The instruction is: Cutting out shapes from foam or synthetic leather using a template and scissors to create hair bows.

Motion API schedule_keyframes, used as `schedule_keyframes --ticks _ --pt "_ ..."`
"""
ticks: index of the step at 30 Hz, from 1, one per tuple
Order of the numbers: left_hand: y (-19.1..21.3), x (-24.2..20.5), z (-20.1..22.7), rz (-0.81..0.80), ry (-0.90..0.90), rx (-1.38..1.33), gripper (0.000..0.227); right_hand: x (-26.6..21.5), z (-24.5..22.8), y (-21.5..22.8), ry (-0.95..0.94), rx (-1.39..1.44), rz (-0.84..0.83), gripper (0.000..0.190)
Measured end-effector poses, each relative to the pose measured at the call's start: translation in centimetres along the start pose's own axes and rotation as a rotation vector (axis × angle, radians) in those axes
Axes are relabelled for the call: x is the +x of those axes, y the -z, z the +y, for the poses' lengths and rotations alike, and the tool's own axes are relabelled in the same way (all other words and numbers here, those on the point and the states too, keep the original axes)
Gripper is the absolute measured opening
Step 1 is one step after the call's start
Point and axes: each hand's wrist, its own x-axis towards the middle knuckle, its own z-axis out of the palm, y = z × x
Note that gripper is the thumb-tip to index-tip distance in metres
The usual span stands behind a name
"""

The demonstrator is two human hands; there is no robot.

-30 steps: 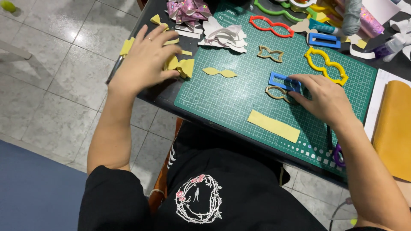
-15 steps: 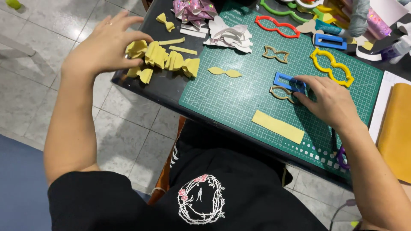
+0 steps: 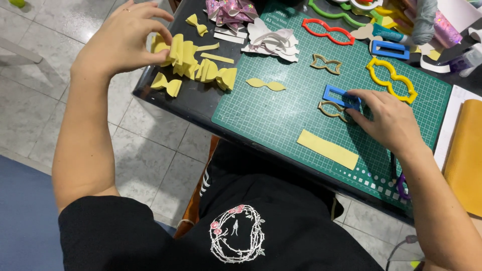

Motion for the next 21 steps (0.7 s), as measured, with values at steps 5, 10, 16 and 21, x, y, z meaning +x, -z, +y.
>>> schedule_keyframes --ticks 5,10,16,21 --pt "-1.0 0.4 -0.1 -0.104 0.059 -0.014 0.014 0.0 0.1 -0.2 -0.016 -0.018 -0.001 0.039" --pt "0.0 -0.8 1.2 -0.118 0.098 -0.067 0.041 0.0 0.1 -0.1 -0.014 -0.031 -0.021 0.040" --pt "0.1 -6.4 4.2 0.231 -0.037 0.012 0.019 -0.1 0.5 -0.4 -0.064 -0.024 -0.048 0.045" --pt "-1.9 -8.7 4.4 0.193 0.052 0.131 0.038 0.4 0.1 0.5 -0.083 -0.050 -0.139 0.049"
